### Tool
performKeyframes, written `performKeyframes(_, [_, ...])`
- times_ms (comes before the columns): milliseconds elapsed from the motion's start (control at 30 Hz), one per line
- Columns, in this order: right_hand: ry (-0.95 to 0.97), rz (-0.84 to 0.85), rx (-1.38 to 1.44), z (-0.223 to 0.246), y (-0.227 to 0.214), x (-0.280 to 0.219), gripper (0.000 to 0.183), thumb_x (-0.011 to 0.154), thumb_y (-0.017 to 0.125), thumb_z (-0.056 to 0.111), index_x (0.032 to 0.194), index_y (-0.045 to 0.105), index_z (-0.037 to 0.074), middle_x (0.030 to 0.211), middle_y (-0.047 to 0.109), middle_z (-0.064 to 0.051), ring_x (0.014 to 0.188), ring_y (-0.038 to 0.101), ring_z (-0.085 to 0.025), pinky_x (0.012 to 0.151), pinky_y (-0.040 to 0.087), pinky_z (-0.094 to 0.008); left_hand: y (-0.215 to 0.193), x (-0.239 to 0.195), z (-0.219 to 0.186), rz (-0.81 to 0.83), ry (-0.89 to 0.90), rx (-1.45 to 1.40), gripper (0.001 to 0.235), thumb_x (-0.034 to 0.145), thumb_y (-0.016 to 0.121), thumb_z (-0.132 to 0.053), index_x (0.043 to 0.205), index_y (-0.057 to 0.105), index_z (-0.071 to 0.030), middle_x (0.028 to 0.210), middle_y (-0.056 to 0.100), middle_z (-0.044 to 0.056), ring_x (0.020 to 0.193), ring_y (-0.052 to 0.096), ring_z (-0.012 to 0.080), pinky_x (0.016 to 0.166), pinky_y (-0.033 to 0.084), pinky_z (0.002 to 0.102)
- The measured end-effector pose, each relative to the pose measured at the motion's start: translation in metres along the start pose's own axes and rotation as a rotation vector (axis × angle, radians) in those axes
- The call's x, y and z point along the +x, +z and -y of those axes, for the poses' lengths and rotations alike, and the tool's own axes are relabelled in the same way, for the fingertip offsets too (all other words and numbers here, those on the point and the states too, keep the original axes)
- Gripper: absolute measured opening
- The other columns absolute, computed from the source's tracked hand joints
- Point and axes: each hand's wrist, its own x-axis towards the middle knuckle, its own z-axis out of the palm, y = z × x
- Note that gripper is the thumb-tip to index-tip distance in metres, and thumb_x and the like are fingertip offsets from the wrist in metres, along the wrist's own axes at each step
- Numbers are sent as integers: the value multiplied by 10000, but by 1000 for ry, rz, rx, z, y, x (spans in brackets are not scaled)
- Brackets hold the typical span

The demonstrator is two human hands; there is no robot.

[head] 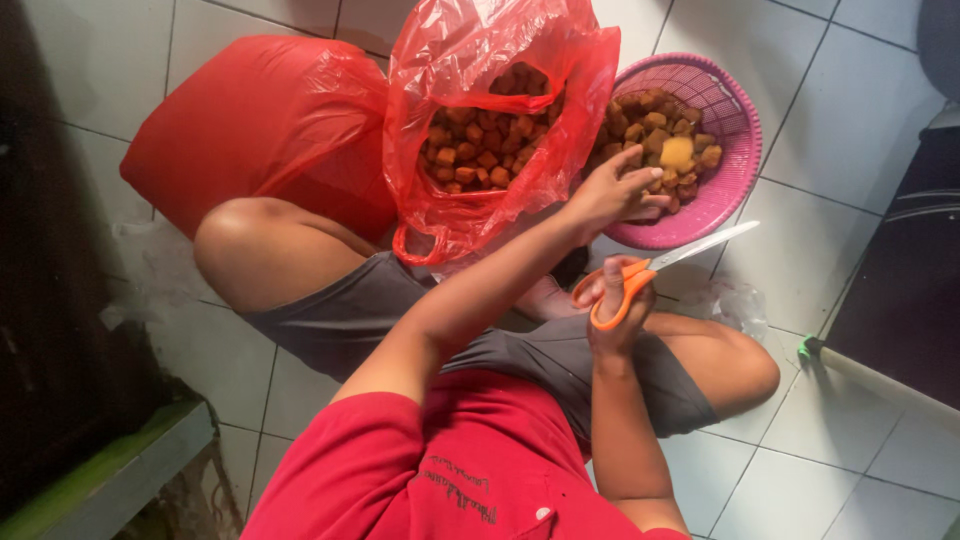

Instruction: The person sits on the floor and uses orange-handled scissors to cut small brown food items one by one. They pick each item from a red plastic bag, cut it, and place the pieces into a pink basket.

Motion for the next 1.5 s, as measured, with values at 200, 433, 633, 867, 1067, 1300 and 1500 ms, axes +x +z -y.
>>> performKeyframes(200, [12,-33,80,7,-6,12,223,1094,622,196,1019,568,-7,731,501,-7,587,511,-110,553,444,-250,14,-62,3,221,130,425,576,1075,632,-198,1586,416,-39,1324,672,144,1037,645,195,907,521,384])
performKeyframes(433, [-15,-6,26,-3,0,21,206,1043,642,186,1066,560,-2,727,527,-16,587,510,-101,534,454,-248,-12,-119,-22,133,233,420,370,1060,627,-256,1335,538,-26,1170,625,36,1085,600,93,961,513,274])
performKeyframes(633, [107,817,278,29,4,31,735,926,722,543,1334,580,-52,786,608,-32,674,617,-116,588,488,-268,-21,-123,-73,50,151,-9,323,1061,638,-264,1250,616,-2,1114,646,58,1005,619,142,894,523,319])
performKeyframes(867, [488,1185,362,49,20,13,804,988,556,666,1352,555,-50,872,676,-108,831,670,-276,750,542,-399,-9,-138,-110,129,120,-161,347,1018,699,-234,1268,624,-5,1136,662,63,1040,641,136,944,534,328])
performKeyframes(1067, [409,1111,330,57,15,11,755,1036,491,660,1339,587,-25,886,663,-112,837,649,-259,781,527,-383,-3,-143,-108,223,88,47,309,992,765,-197,1178,659,26,1087,696,85,1027,663,149,948,518,316])
performKeyframes(1300, [514,1049,125,64,16,13,793,1033,501,657,1265,621,-92,786,655,-129,758,657,-265,723,548,-377,3,-151,-121,146,121,-163,312,982,752,-213,1169,664,20,1059,685,75,962,662,157,878,545,340])
performKeyframes(1500, [241,1072,315,63,7,12,832,981,552,702,1346,593,-44,921,635,-73,869,630,-206,790,493,-329,1,-150,-106,249,45,214,257,1005,731,-177,1147,693,34,1001,720,83,876,644,159,790,495,325])
